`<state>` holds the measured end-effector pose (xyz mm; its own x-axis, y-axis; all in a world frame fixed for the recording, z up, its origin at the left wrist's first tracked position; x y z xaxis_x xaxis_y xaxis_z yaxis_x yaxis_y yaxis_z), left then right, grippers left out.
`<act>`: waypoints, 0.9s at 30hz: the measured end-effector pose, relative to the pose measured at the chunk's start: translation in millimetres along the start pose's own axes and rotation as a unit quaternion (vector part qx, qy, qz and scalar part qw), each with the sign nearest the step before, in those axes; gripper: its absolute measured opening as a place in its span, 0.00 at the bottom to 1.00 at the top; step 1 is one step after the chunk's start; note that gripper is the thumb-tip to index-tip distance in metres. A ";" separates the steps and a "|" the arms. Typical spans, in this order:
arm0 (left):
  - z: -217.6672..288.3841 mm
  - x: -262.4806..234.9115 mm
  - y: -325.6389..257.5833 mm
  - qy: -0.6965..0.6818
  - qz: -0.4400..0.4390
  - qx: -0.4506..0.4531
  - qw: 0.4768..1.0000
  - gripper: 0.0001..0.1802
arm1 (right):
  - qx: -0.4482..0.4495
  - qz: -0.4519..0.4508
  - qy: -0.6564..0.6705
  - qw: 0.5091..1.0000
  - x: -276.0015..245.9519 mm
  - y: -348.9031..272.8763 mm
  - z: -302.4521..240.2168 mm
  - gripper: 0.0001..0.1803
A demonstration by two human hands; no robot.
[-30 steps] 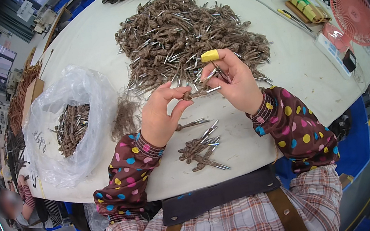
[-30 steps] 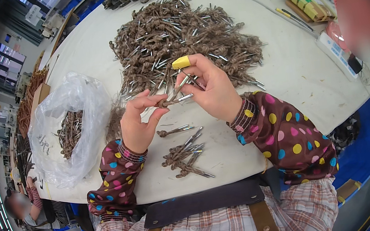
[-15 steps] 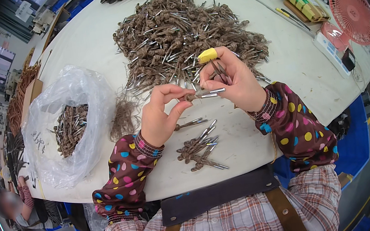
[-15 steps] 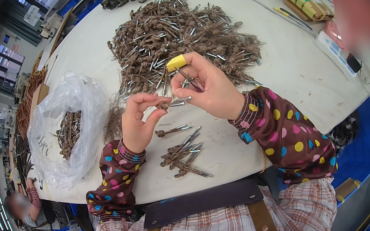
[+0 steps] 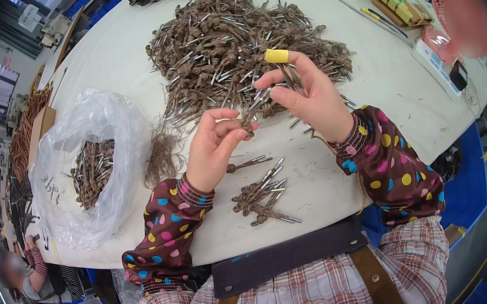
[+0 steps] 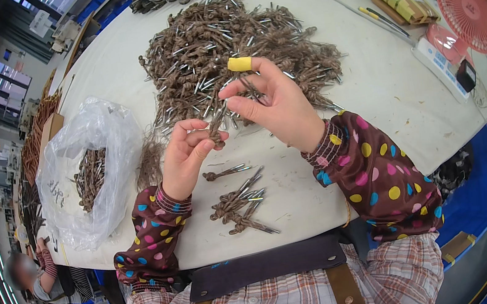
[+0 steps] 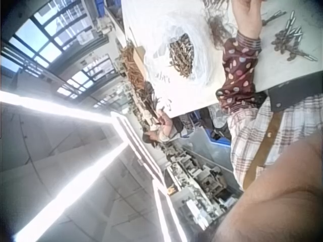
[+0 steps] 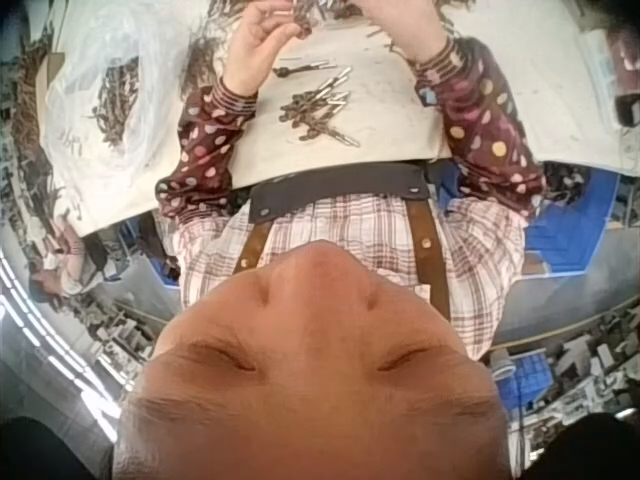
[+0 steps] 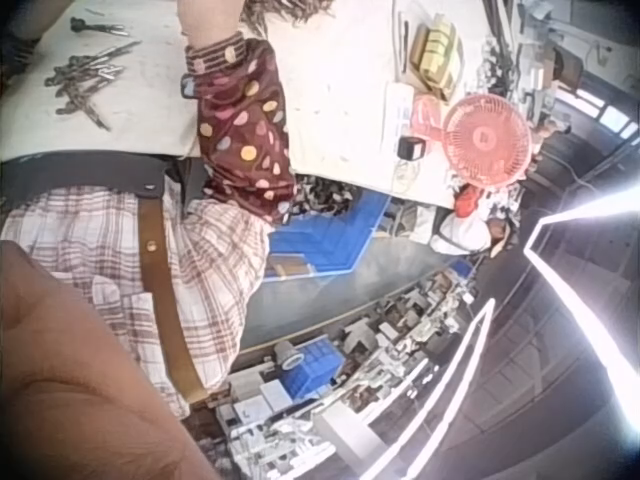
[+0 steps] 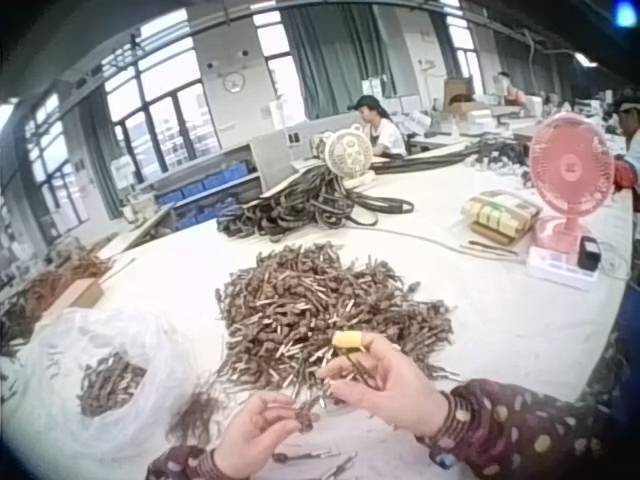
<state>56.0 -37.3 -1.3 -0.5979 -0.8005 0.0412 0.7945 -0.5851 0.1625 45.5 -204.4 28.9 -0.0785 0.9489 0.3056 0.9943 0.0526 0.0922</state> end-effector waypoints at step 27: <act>-6.5 -10.4 3.8 -0.001 0.061 0.010 0.998 0.09 | 0.085 -0.022 0.130 0.988 7.2 -6.7 7.8 0.17</act>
<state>66.0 -32.0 -7.6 -0.4972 -0.8652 0.0643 0.8591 -0.4806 0.1763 38.8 -195.6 23.1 -0.1147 0.8337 0.5402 0.9856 0.1634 -0.0429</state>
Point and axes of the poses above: each hand's wrist, its own y-axis towards the middle knuckle, its own x-axis out of the palm, z = x × y, the point moved 7 cm from there along y, towards the middle knuckle, and after that the axes turned 4 degrees about x, right-handed, at the moved point
